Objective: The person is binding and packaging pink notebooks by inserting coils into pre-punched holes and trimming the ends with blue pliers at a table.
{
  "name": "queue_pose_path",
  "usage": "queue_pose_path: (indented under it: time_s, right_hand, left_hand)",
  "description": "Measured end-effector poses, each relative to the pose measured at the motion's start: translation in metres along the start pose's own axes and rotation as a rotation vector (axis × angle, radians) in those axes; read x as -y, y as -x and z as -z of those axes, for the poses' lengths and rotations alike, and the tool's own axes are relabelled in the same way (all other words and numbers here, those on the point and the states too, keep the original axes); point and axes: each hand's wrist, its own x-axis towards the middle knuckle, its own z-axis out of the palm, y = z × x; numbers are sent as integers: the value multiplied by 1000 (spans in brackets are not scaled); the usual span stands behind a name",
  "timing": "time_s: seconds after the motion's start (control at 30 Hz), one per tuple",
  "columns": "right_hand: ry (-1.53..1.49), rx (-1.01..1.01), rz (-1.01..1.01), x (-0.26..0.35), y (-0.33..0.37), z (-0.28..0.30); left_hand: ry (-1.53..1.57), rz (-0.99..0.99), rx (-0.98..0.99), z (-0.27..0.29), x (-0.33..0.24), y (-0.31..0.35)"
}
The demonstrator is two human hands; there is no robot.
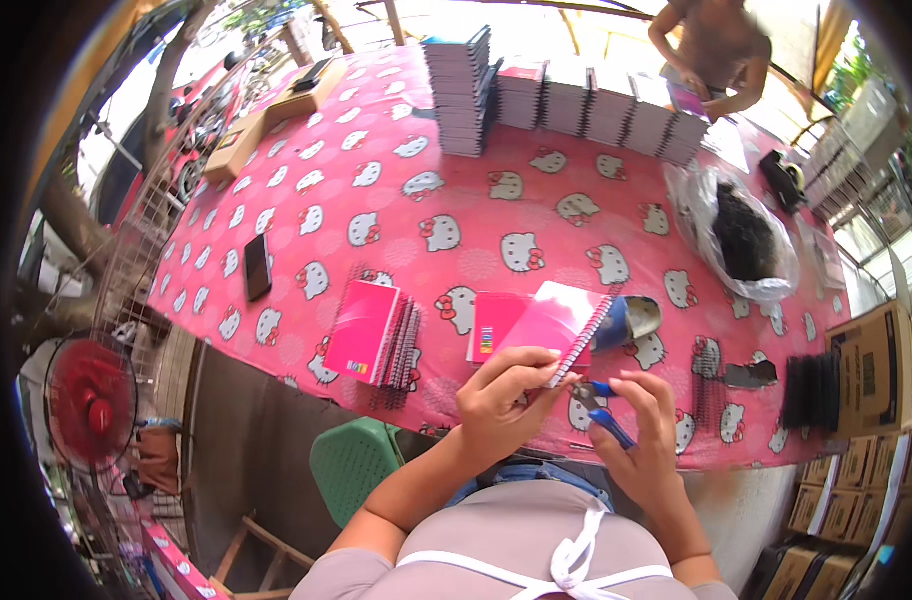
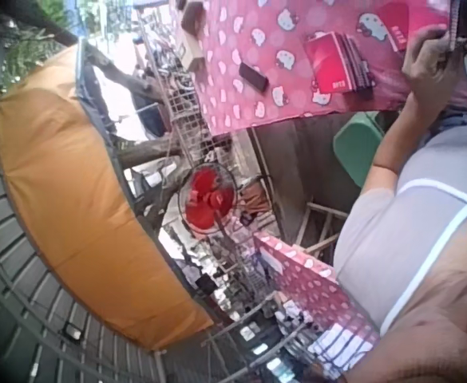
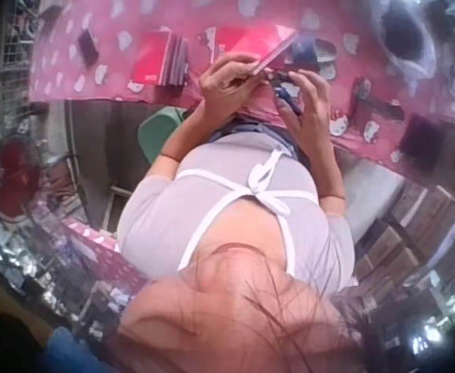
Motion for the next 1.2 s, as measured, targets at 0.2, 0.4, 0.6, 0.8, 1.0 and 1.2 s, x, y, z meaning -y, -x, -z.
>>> queue_pose_path:
  time_s: [0.2,0.4,0.6,0.8,1.0,1.2]
  right_hand:
    - [82,18,5,10,-3,12]
    - [-1215,500,-654,-25,3,10]
    - [-745,221,-445,-40,23,-21]
    - [490,145,-225,-115,84,-49]
    - [-151,-24,-391,-89,-12,-33]
    - [-501,55,-605,-69,-57,-57]
  left_hand:
    - [-34,36,65,1,-10,-6]
    - [-41,-237,69,4,-4,-8]
    - [-258,-189,-31,38,-10,-32]
    - [-197,-157,-538,132,-1,-61]
    - [-816,-13,428,183,20,-103]
    - [-953,366,824,151,92,-54]
